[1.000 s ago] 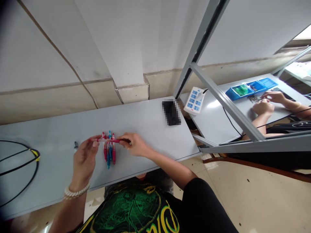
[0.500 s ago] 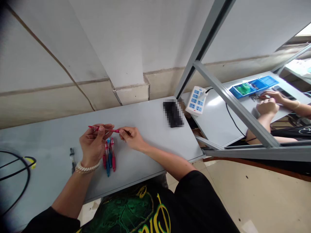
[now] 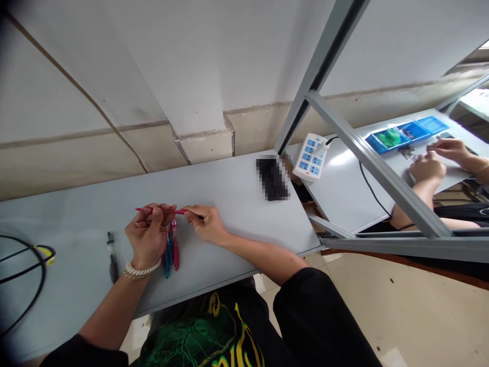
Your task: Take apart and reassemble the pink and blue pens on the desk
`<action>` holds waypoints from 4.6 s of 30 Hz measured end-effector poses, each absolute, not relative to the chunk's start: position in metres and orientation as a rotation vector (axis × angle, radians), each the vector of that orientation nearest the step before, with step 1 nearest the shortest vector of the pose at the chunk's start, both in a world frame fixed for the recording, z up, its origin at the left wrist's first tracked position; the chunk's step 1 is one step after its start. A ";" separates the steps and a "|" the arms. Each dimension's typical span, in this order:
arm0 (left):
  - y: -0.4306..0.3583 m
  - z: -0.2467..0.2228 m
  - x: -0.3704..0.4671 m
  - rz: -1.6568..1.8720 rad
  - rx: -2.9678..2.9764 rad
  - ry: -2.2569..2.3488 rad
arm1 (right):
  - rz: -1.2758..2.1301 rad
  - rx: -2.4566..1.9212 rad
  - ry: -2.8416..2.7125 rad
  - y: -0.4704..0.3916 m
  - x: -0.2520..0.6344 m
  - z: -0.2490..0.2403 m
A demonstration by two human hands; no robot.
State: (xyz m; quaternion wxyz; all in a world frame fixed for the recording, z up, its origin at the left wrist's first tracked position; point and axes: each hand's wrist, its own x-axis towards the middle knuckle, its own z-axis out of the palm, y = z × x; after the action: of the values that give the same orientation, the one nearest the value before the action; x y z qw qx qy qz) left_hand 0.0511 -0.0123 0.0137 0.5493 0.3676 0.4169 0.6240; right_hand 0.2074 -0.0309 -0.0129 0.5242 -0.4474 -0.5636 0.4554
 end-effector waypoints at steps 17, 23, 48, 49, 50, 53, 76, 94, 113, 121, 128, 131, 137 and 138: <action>-0.012 0.015 0.052 1.518 0.802 0.967 | 0.635 -0.993 -1.486 -0.026 0.197 -0.029; -0.006 0.015 0.049 1.509 0.711 0.960 | 0.596 -0.933 -1.419 -0.024 0.192 -0.026; -0.005 0.014 0.051 1.441 0.716 0.964 | 0.928 -0.994 -1.290 -0.024 0.206 -0.012; -0.005 0.014 0.051 1.436 0.714 0.962 | 0.966 -1.005 -1.265 -0.024 0.206 -0.013; -0.005 0.014 0.051 1.429 0.713 0.957 | 1.016 -1.025 -1.244 -0.024 0.205 -0.013; -0.005 0.014 0.051 1.405 0.703 0.935 | 1.027 -1.047 -1.300 -0.024 0.206 -0.013; 0.005 0.009 0.043 1.435 0.581 0.975 | 0.487 -0.998 -1.725 -0.027 0.217 -0.012; 0.010 0.014 0.034 1.231 0.329 0.922 | 0.596 -0.936 -1.575 -0.039 0.213 0.010; -0.012 0.017 0.054 1.322 0.727 0.877 | 0.274 -0.965 -1.632 -0.036 0.209 -0.005; -0.012 0.019 0.052 1.318 0.719 0.863 | 0.409 -1.015 -1.538 -0.039 0.208 -0.006; -0.009 0.017 0.052 1.332 0.708 0.869 | 0.621 -1.094 -1.495 -0.039 0.208 -0.014; -0.009 0.016 0.053 1.329 0.720 0.869 | 0.625 -1.068 -1.502 -0.038 0.208 -0.014; -0.014 0.013 0.058 1.355 0.714 0.861 | 0.630 -1.089 -1.500 -0.038 0.209 -0.013; -0.014 0.013 0.060 1.359 0.709 0.873 | 0.648 -1.096 -1.501 -0.038 0.210 -0.013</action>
State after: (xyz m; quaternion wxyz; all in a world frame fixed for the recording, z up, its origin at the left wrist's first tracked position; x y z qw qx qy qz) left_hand 0.0595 -0.0145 0.0125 0.6357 0.3105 0.3820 0.5946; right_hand 0.2098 -0.0383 -0.0127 0.5536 -0.4636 -0.6352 0.2742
